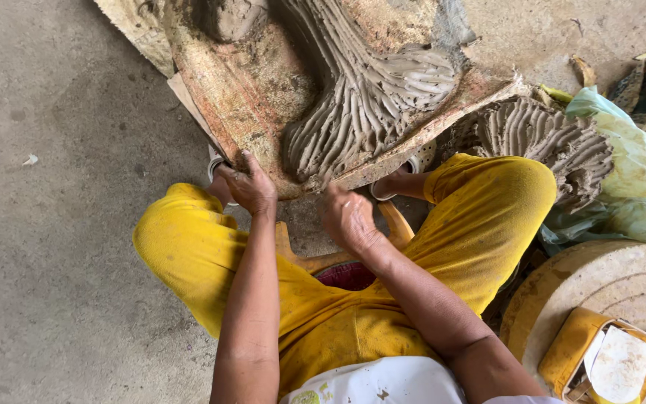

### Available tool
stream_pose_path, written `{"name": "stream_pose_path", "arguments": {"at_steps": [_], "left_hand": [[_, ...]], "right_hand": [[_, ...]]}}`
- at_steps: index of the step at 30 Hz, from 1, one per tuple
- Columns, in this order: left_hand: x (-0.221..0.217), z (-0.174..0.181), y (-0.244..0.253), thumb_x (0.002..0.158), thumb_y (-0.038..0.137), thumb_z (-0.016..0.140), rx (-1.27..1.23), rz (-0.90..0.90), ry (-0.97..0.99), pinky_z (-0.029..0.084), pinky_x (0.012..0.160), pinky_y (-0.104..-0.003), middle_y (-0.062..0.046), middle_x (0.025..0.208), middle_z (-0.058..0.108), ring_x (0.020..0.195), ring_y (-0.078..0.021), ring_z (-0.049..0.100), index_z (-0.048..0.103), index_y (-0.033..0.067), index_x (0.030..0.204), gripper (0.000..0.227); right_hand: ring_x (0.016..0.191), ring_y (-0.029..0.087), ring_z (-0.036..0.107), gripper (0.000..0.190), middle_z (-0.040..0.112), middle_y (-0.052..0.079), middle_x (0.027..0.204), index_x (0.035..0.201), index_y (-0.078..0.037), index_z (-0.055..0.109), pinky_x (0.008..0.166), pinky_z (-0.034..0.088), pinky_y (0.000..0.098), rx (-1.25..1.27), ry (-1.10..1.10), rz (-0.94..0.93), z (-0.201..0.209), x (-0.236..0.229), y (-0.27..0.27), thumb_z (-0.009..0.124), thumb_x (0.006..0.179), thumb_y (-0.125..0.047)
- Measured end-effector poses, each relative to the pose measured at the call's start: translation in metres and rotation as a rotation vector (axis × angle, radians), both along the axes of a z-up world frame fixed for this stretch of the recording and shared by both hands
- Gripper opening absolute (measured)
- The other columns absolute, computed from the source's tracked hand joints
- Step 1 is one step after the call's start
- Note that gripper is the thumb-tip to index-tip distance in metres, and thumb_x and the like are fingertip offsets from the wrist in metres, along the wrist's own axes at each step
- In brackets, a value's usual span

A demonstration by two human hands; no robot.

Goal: The person is sculpting a large tree-like form from clay by hand, using their fingers to press and carve deep vertical grooves into the lower trunk and roots.

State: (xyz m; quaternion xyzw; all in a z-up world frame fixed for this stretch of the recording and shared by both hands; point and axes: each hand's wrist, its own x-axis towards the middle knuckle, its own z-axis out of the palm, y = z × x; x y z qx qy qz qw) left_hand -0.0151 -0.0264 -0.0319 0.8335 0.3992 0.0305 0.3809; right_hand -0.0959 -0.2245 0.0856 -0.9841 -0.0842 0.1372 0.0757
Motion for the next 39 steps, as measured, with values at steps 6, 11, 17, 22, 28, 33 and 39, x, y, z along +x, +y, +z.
{"name": "stream_pose_path", "arguments": {"at_steps": [6,11,17,22,28,33,39], "left_hand": [[0.008,0.006,0.016,0.099,0.065,0.038,-0.122,-0.007,0.104,0.044,0.119,-0.046,-0.029,0.152,0.052,0.138,-0.0393,0.058,0.029,-0.0043,0.16,0.093],[0.008,-0.016,0.024,0.105,0.064,0.046,0.031,-0.065,-0.105,0.043,0.118,-0.047,-0.031,0.154,0.046,0.139,-0.0433,0.054,0.03,-0.0067,0.155,0.088],[0.02,0.051,0.023,0.091,0.072,0.036,-0.126,0.013,0.138,0.052,0.099,-0.047,-0.028,0.147,0.05,0.11,-0.0341,0.067,0.015,0.0021,0.16,0.1],[0.034,0.081,0.045,0.096,0.074,0.027,-0.208,0.034,0.088,0.049,0.093,-0.06,-0.014,0.119,0.071,0.086,-0.0262,0.069,0.015,0.0096,0.162,0.093],[0.027,0.043,0.052,0.102,0.067,0.03,-0.248,0.101,0.006,0.058,0.062,-0.041,-0.004,0.087,0.069,0.068,-0.0183,0.068,0.029,0.0121,0.154,0.076],[0.029,0.036,0.058,0.112,0.063,0.033,-0.168,0.001,0.091,0.056,0.075,-0.041,-0.006,0.1,0.071,0.082,-0.0209,0.069,0.053,0.0094,0.139,0.063],[0.007,0.022,0.044,0.109,0.047,0.049,-0.046,0.203,-0.28,0.039,0.116,-0.054,-0.029,0.155,0.036,0.14,-0.0386,0.043,0.024,0.0032,0.159,0.072]], "right_hand": [[0.09,0.022,0.066,0.044,0.063,0.014,0.105,0.124,-0.003,0.053,0.065,0.061,0.031,0.712,-0.537,-0.055,0.025,0.045,-0.038,0.074,0.085,-0.012],[0.102,0.028,0.06,0.048,0.061,0.017,0.126,0.128,-0.006,0.061,0.069,0.061,0.0297,0.189,-0.581,-0.053,0.057,0.101,-0.045,0.054,0.089,0.02],[0.096,0.03,0.059,0.055,0.063,0.022,0.113,0.132,0.009,0.066,0.058,0.061,0.0304,0.139,-0.31,-0.092,0.027,0.019,0.003,0.049,0.081,0.023],[0.087,0.017,0.071,0.005,0.069,0.009,0.116,0.091,-0.003,0.068,0.073,0.07,0.0368,0.727,0.147,-0.331,0.023,0.014,-0.024,0.065,0.093,-0.001],[0.098,0.025,0.06,0.031,0.072,0.015,0.119,0.116,-0.006,0.073,0.071,0.059,0.0376,0.312,-0.533,-0.032,0.05,0.086,-0.047,0.061,0.092,0.01],[0.09,0.022,0.057,0.044,0.07,0.016,0.118,0.132,0.003,0.065,0.069,0.058,0.03,0.087,-0.538,0.195,0.035,0.09,-0.02,0.057,0.089,0.01],[0.07,0.013,0.062,0.018,0.074,0.007,0.09,0.096,-0.008,0.073,0.059,0.055,0.025,0.489,-0.216,0.023,0.045,0.023,-0.034,0.061,0.094,0.005]]}}
